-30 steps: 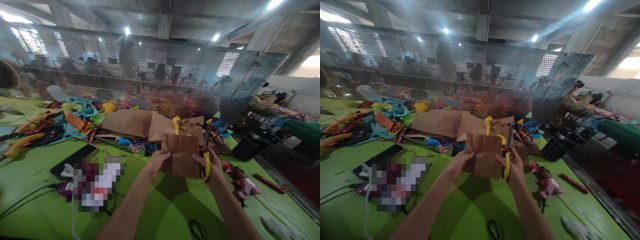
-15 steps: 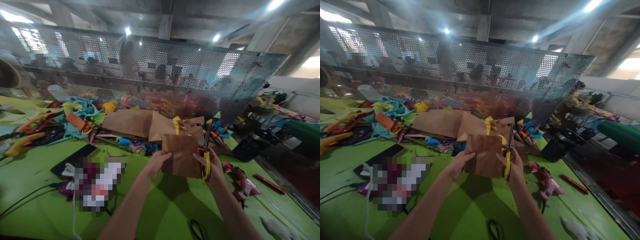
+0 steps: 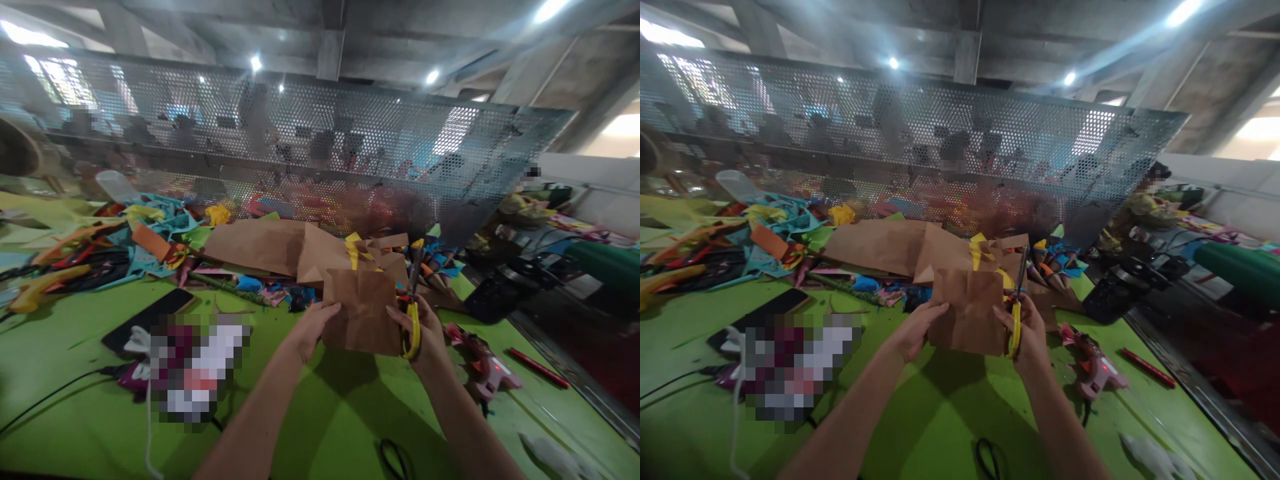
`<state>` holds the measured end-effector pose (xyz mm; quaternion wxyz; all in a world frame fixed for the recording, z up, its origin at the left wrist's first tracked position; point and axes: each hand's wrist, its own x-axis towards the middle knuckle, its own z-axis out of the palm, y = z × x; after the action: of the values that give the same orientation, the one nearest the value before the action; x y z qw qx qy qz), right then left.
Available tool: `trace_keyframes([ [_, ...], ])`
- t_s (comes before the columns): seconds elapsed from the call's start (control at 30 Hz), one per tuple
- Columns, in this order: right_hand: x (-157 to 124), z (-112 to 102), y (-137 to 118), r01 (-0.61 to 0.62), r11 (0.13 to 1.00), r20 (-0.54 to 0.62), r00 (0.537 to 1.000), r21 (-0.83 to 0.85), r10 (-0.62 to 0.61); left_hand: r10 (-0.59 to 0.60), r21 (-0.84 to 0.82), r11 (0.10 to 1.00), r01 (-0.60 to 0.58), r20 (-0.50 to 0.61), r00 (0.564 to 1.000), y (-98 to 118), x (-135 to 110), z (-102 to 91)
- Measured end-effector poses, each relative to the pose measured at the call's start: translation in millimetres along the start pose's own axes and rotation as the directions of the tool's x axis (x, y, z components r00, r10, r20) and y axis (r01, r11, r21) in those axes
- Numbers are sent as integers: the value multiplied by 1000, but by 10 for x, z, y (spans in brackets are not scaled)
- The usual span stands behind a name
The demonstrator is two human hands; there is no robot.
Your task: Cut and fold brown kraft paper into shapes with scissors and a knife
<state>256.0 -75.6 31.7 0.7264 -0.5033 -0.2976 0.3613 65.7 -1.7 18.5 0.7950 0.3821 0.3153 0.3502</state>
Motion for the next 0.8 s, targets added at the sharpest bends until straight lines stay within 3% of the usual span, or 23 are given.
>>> trace_keyframes([
  [0.17, 5, -9, 13, 17, 1000, 10, 1000, -15, -17, 43, 58, 997, -46, 43, 998, 29, -5, 16],
  [0.37, -25, 21, -10, 65, 996, 2, 998, -59, -65, 105, 7, 994, -106, 69, 992, 1, 57, 45],
  [0.53, -35, -73, -131, 110, 945, 100, 992, -307, -83, 168, -51, 984, -168, -6, 986, 54, 106, -54],
  [0.6, -41, -192, -174, 183, 845, 192, 977, -502, -97, 227, -93, 968, -234, -78, 971, 131, 111, -128],
  [0.67, -65, -330, -189, 270, 682, 316, 947, -680, -60, 285, -148, 940, -306, -149, 947, 221, 106, -199],
  [0.73, -115, -441, -181, 311, 496, 373, 928, -811, 27, 323, -189, 915, -358, -193, 927, 298, 92, -247],
  [0.8, -190, -490, -172, 343, 393, 421, 898, -853, 130, 336, -204, 904, -377, -208, 919, 339, 75, -262],
])
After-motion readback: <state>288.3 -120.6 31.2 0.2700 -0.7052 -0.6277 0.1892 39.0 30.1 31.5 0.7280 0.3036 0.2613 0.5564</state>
